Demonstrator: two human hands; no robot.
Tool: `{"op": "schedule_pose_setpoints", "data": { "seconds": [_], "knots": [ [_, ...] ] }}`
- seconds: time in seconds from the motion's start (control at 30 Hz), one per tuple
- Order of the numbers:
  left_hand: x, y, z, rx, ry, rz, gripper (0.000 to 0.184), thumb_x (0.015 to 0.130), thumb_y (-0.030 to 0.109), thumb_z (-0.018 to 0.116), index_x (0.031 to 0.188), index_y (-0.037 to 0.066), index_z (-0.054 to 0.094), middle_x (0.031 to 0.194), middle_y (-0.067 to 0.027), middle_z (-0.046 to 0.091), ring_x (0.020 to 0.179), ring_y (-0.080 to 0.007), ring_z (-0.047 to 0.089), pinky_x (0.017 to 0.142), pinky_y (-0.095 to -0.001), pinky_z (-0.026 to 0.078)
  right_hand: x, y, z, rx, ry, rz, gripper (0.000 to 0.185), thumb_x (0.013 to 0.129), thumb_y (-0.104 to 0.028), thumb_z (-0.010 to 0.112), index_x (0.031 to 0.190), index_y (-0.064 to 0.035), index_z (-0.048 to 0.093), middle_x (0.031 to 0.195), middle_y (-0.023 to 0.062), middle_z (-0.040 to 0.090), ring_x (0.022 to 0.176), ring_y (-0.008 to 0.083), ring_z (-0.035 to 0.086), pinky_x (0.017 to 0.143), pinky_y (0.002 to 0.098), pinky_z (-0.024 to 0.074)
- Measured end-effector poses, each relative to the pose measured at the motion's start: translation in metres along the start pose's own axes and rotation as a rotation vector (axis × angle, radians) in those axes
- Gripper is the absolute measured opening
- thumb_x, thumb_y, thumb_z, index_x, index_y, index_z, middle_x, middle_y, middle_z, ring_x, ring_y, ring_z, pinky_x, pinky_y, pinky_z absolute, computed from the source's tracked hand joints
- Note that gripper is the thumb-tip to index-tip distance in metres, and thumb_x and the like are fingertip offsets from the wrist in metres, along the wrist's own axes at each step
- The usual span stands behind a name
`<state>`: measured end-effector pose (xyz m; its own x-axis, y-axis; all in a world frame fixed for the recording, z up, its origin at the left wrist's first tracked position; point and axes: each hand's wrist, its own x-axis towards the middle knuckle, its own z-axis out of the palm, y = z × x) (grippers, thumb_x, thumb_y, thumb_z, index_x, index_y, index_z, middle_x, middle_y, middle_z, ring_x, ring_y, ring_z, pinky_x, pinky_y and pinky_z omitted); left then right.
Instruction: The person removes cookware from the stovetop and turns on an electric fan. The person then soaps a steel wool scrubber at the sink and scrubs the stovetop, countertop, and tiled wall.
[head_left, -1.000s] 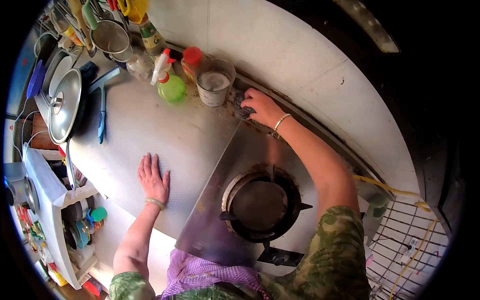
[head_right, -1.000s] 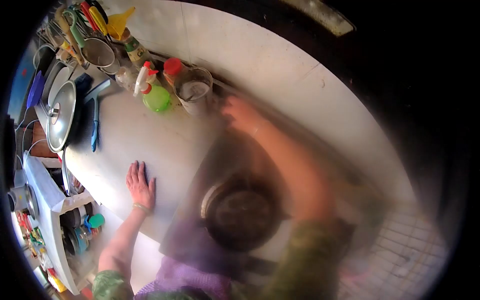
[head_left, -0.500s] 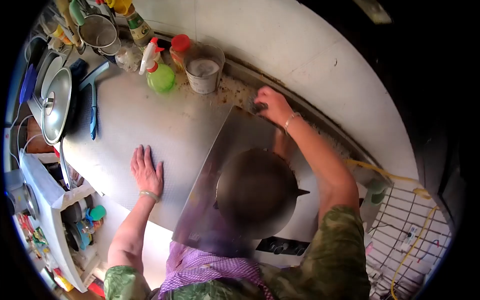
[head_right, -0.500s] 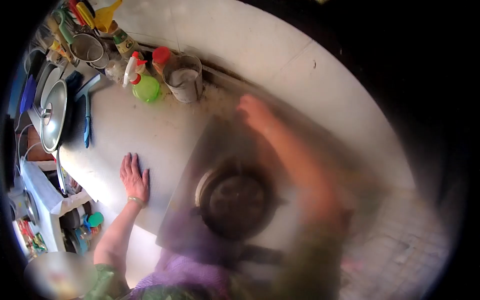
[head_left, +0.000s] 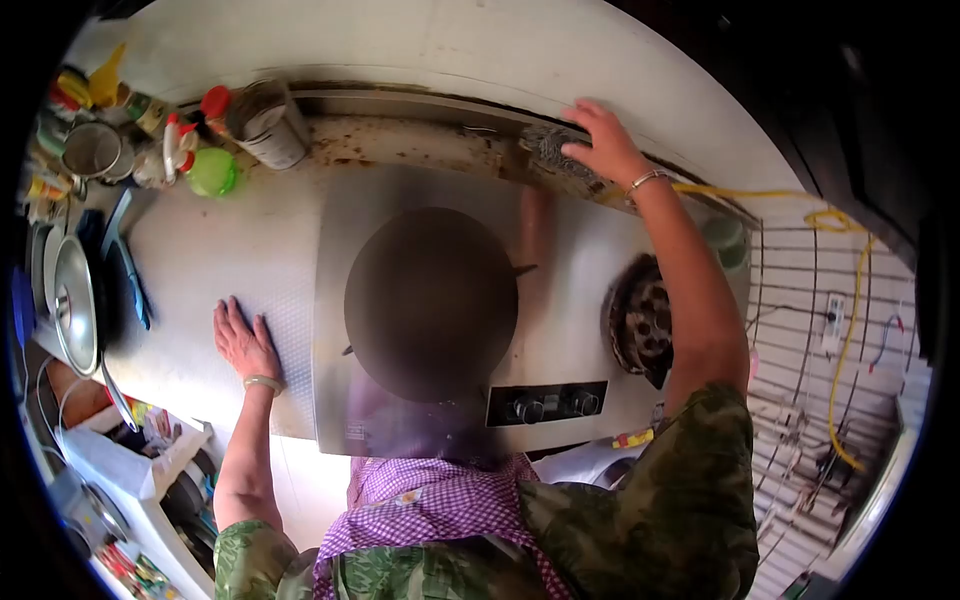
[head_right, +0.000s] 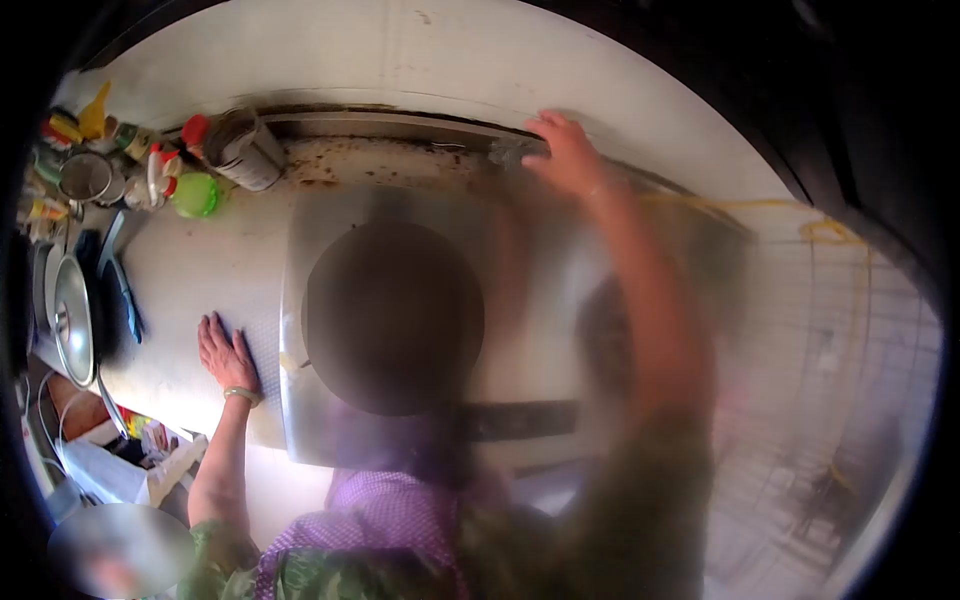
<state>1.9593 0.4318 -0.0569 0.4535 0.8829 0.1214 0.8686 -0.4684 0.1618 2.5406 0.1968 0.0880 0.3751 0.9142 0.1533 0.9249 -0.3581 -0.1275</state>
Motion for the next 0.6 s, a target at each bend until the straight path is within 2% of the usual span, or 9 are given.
{"op": "schedule_pose_setpoints", "data": {
  "seconds": [0.1,0.13,0.2,0.27,0.3,0.4,0.47,0.53,0.6],
  "knots": [
    [-0.002,0.0,-0.001,-0.015,0.016,0.027,0.055,0.097,0.032,0.048,0.145,0.007,0.038,0.151,-0.0163,0.035,0.139,-0.0347,0.031,0.115,-0.0458,0.021,-0.047,-0.004,-0.062,0.421,0.07,0.394,0.035,0.088,-0.018,0.069,0.121,-0.0075,0.063,0.118,0.01,0.064,0.102,0.0172,0.064,0.087,0.0294,0.0523],
    [-0.002,-0.003,0.002,-0.008,0.021,0.036,0.056,0.098,0.034,0.046,0.145,0.007,0.038,0.151,-0.0166,0.035,0.139,-0.0343,0.031,0.115,-0.0449,0.021,-0.075,0.001,-0.078,0.355,0.135,0.464,0.028,0.092,-0.019,0.066,0.116,-0.0054,0.066,0.104,0.0071,0.069,0.093,0.0112,0.066,0.079,0.0247,0.0527],
    [-0.005,-0.005,0.006,0.001,0.037,0.043,0.056,0.098,0.037,0.044,0.146,0.007,0.037,0.151,-0.0158,0.035,0.139,-0.0334,0.031,0.115,-0.0449,0.021,-0.152,0.031,-0.094,0.325,0.252,0.61,0.028,0.093,-0.021,0.066,0.115,-0.0037,0.066,0.096,0.0038,0.071,0.086,0.0104,0.066,0.079,0.0239,0.0515],
    [-0.006,-0.008,0.009,0.002,0.048,0.041,0.057,0.098,0.038,0.044,0.146,0.008,0.037,0.151,-0.0152,0.036,0.139,-0.033,0.031,0.115,-0.045,0.022,-0.245,0.052,-0.11,0.154,0.267,0.625,0.027,0.094,-0.024,0.064,0.112,-0.004,0.067,0.096,0.003,0.071,0.083,0.0101,0.066,0.077,0.0235,0.0513],
    [-0.007,-0.01,0.011,0.0,0.054,0.038,0.057,0.098,0.038,0.044,0.146,0.008,0.037,0.15,-0.0149,0.036,0.139,-0.0329,0.031,0.115,-0.0451,0.022,-0.3,0.067,-0.108,0.204,0.325,0.72,0.027,0.095,-0.026,0.062,0.111,-0.0046,0.067,0.096,0.0034,0.071,0.083,0.0105,0.067,0.074,0.0233,0.0512],
    [-0.008,-0.015,0.014,0.002,0.058,0.029,0.058,0.097,0.039,0.046,0.146,0.008,0.038,0.15,-0.0145,0.037,0.138,-0.0328,0.033,0.114,-0.0452,0.024,-0.405,0.027,-0.127,0.604,0.602,1.184,0.025,0.096,-0.027,0.059,0.105,-0.0056,0.068,0.094,0.0035,0.07,0.08,0.0108,0.067,0.066,0.0219,0.0497],
    [-0.006,-0.017,0.019,0.017,0.059,0.03,0.059,0.096,0.039,0.047,0.145,0.007,0.038,0.149,-0.0149,0.038,0.138,-0.033,0.034,0.114,-0.0453,0.025,-0.499,0.046,-0.085,0.292,0.431,1.172,0.025,0.097,-0.027,0.058,0.106,-0.0056,0.067,0.093,0.0029,0.07,0.079,0.0103,0.066,0.066,0.0217,0.0494],
    [-0.004,-0.023,0.024,0.053,0.061,0.032,0.061,0.095,0.04,0.049,0.145,0.006,0.039,0.149,-0.0158,0.038,0.137,-0.0335,0.034,0.113,-0.0455,0.026,-0.54,0.022,-0.063,0.201,0.406,1.147,0.024,0.098,-0.026,0.058,0.107,-0.0059,0.067,0.093,0.0024,0.069,0.078,0.0097,0.065,0.066,0.0214,0.0491],
    [-0.003,-0.033,0.027,0.016,0.053,0.071,0.06,0.095,0.04,0.052,0.143,0.005,0.041,0.147,-0.0189,0.039,0.136,-0.0351,0.035,0.112,-0.0461,0.028,-0.544,-0.021,-0.042,0.388,0.492,1.117,0.023,0.098,-0.025,0.058,0.108,-0.0064,0.066,0.093,0.002,0.069,0.078,0.009,0.065,0.067,0.0209,0.0489]
  ]
}}
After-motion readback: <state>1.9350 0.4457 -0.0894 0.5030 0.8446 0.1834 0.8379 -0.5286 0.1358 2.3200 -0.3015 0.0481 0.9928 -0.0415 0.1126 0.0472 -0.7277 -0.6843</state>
